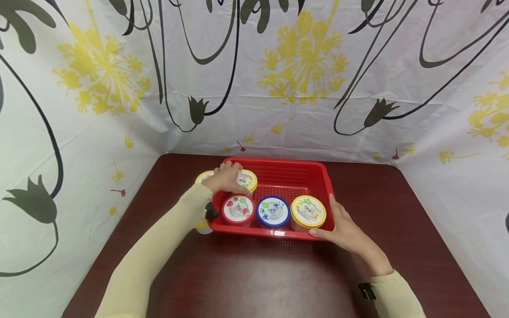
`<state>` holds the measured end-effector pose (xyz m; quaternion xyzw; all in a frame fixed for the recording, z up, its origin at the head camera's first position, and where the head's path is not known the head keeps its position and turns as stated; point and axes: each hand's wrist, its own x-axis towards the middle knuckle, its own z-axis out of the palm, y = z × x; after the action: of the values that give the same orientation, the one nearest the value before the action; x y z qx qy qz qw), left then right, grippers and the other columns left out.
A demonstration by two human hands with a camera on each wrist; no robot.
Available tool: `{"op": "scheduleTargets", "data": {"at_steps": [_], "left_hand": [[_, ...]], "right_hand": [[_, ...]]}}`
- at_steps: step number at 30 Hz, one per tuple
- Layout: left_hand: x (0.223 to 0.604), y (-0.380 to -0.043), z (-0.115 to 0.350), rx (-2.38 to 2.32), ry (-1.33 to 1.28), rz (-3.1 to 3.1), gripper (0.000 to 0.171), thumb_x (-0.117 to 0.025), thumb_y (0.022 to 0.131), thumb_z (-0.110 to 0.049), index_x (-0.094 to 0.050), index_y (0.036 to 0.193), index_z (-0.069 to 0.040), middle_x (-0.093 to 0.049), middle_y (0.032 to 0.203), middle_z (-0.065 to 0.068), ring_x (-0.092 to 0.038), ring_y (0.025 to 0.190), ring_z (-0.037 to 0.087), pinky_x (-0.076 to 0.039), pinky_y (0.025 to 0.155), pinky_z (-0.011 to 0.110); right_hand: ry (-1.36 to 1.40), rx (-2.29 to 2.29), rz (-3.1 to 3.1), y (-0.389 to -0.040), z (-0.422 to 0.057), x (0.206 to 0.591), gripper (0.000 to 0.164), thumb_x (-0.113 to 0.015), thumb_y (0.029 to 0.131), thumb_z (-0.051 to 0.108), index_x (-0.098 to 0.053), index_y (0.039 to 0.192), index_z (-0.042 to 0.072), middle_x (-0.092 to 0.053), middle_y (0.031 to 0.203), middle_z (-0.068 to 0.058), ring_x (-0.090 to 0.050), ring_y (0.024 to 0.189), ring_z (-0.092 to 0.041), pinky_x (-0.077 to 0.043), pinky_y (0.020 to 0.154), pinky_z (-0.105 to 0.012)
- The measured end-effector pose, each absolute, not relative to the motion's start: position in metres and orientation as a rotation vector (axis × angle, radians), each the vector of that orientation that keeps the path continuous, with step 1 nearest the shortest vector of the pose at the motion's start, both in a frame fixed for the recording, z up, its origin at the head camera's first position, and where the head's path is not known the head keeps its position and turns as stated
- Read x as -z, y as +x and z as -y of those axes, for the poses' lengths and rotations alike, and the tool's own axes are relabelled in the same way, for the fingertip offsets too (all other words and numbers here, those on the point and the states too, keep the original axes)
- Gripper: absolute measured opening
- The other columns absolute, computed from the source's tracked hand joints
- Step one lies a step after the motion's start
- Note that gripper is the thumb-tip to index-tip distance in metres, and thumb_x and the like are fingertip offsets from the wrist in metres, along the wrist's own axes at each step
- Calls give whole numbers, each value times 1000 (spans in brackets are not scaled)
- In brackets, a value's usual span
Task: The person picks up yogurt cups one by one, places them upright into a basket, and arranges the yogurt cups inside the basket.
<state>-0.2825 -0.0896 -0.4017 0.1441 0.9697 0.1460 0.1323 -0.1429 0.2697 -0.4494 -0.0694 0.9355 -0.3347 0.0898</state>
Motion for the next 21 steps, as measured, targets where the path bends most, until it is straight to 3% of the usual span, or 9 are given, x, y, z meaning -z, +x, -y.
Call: {"op": "scheduleTargets", "data": {"at_steps": [11,15,18,21], "left_hand": [[393,-281,92,-448,456,-2853,84,-77,78,-50,-44,143,-7,-47,138,15,-40,129,32,-29,112,54],[386,-281,93,-587,490,-2944,62,-74,87,-34,-53,138,-5,-60,129,13,-54,120,28,-40,111,46],[379,-277,94,-767,503,-3001,41,-71,91,-19,-62,128,-5,-68,111,10,-63,102,24,-55,96,37],[372,-270,97,-886,510,-3028,25,-69,92,-14,-69,115,-7,-70,100,7,-63,90,20,-59,85,32]], "right_hand": [[-199,1012,-2776,-143,-269,450,132,-78,72,60,11,159,15,-14,159,-27,-26,139,-49,-57,85,-59],[-198,1010,-2775,-143,-269,450,132,-78,72,60,11,159,15,-14,159,-27,-26,139,-50,-57,86,-59],[-198,1010,-2775,-143,-268,449,132,-78,72,59,11,159,15,-14,159,-28,-26,139,-50,-56,86,-59],[-197,1012,-2772,-143,-268,448,132,-79,72,59,11,159,15,-14,159,-28,-26,139,-50,-57,86,-59]]}}
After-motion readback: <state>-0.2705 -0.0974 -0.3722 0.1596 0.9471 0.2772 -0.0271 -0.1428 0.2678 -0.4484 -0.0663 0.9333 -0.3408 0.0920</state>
